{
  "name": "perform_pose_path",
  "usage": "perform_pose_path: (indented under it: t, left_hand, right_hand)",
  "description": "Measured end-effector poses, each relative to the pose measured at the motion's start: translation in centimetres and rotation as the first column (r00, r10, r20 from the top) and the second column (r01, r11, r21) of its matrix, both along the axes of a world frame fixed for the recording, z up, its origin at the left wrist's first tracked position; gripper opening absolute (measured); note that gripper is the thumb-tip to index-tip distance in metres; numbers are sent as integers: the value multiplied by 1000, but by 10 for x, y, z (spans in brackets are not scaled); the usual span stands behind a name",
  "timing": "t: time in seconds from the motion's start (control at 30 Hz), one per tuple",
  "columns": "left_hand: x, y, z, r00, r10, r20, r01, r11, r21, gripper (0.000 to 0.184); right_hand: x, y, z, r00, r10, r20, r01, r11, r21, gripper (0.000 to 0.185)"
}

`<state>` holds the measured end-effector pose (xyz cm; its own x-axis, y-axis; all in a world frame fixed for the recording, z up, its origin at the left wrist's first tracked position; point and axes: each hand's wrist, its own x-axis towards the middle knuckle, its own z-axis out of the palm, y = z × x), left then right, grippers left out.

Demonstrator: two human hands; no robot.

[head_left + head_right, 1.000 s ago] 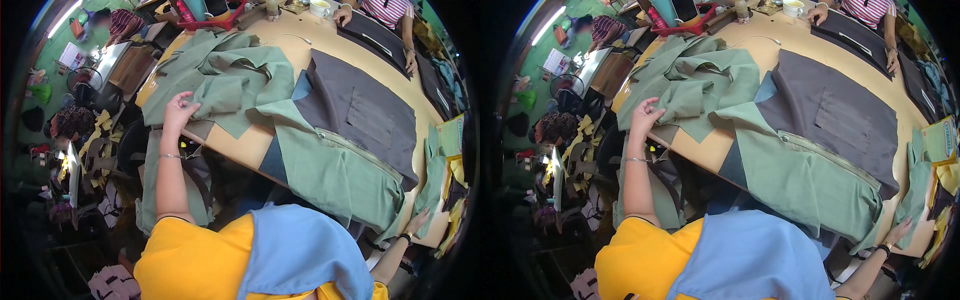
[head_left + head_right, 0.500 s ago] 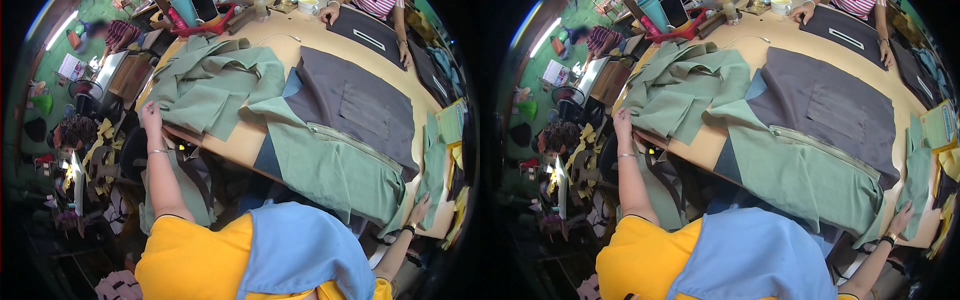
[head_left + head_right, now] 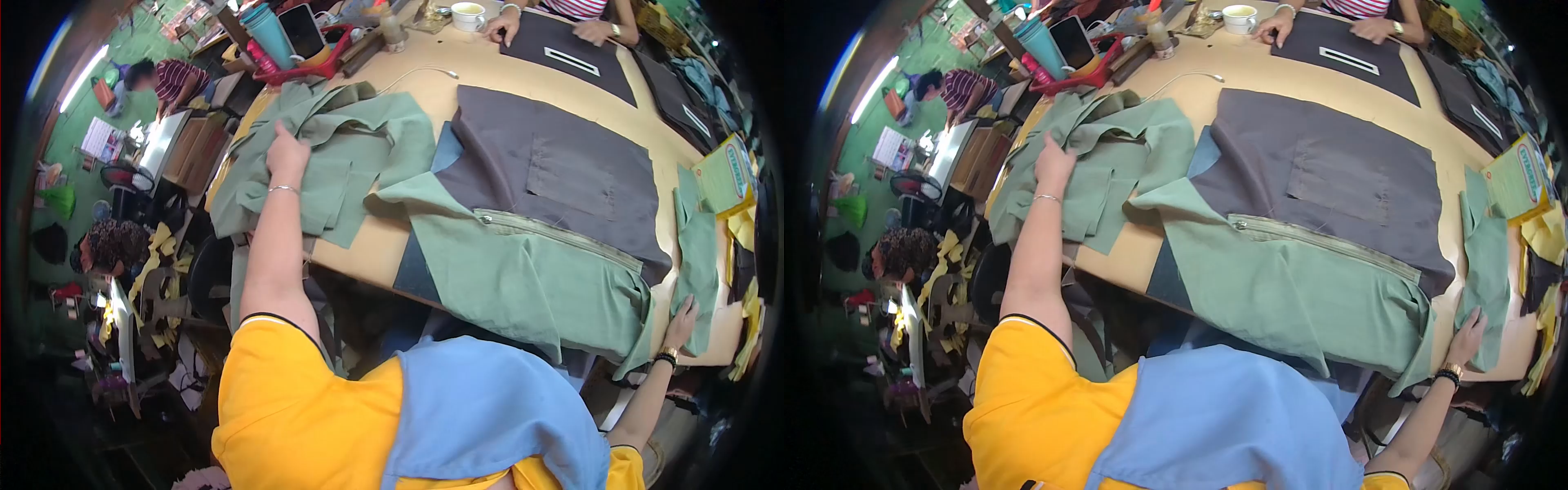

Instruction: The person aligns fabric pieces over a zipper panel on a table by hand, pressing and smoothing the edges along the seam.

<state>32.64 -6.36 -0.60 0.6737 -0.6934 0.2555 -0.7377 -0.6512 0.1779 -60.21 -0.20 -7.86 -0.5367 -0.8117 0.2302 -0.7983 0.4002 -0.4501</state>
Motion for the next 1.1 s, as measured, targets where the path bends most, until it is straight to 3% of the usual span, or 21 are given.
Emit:
perform_pose_path:
  t: [0.03, 0.13, 0.17, 0.2, 0.3, 0.37, 0.4, 0.5, 0.53, 0.57, 0.6, 0.67, 0.93, 1.03, 1.1]
  left_hand:
    - [5, -3, 4, 1000, -6, -22, 6, 1000, -5, 74]
    - [13, -13, 40, 915, -82, -394, -11, 974, -228, 65]
    - [25, -19, 50, 939, -154, -309, 47, 944, -327, 61]
    - [36, -27, 60, 897, -240, -370, 33, 873, -487, 57]
    - [17, -33, 126, 796, -391, -462, 8, 770, -638, 45]
    - [8, -41, 165, 760, -456, -464, 8, 720, -694, 42]
    - [7, -44, 185, 796, -411, -443, 29, 758, -651, 34]
    - [33, -68, 225, 666, -657, -354, 142, 577, -804, 18]
    - [-2, -64, 244, 680, -676, -286, 64, 443, -894, 15]
    - [98, -90, 267, 555, -783, -281, 121, 410, -904, 20]
    - [35, -72, 288, 679, -706, -200, 54, 320, -946, 26]
    - [50, -58, 317, 715, -683, -149, 41, 254, -966, 26]
    - [153, 45, 411, 854, -470, -222, -72, 315, -946, 28]
    - [163, 61, 423, 860, -411, -301, -108, 431, -896, 30]
    - [147, 55, 397, 857, -377, -350, -96, 552, -829, 32]
  right_hand:
    - [-4, -1, -5, 999, -9, -36, 8, 999, -48, 71]
    - [-13, -1, -19, 995, -5, -96, -7, 992, -127, 67]
    - [-16, -1, -19, 996, 18, -86, -29, 992, -122, 65]
    - [-17, -2, -19, 996, 45, -75, -54, 992, -117, 64]
    - [-14, -1, -17, 995, 31, -98, -42, 992, -115, 65]
    - [-10, -1, -12, 998, 26, -65, -32, 994, -102, 66]
    - [-9, 0, -11, 999, 22, -49, -26, 995, -95, 66]
    - [-8, 0, -10, 999, 22, -38, -25, 997, -79, 69]
    - [-9, 0, -11, 999, 11, -51, -15, 997, -82, 70]
    - [-10, 0, -13, 998, 0, -65, -6, 996, -84, 72]
    - [-13, 0, -15, 997, -9, -79, 2, 996, -86, 73]
    - [-13, 0, -14, 996, -30, -83, 24, 997, -70, 74]
    - [-15, 1, -10, 999, 37, 26, -36, 999, -15, 68]
    - [-21, 1, -18, 998, 58, 0, -58, 996, -72, 68]
    - [-25, 0, -21, 998, 46, -30, -48, 997, -65, 71]
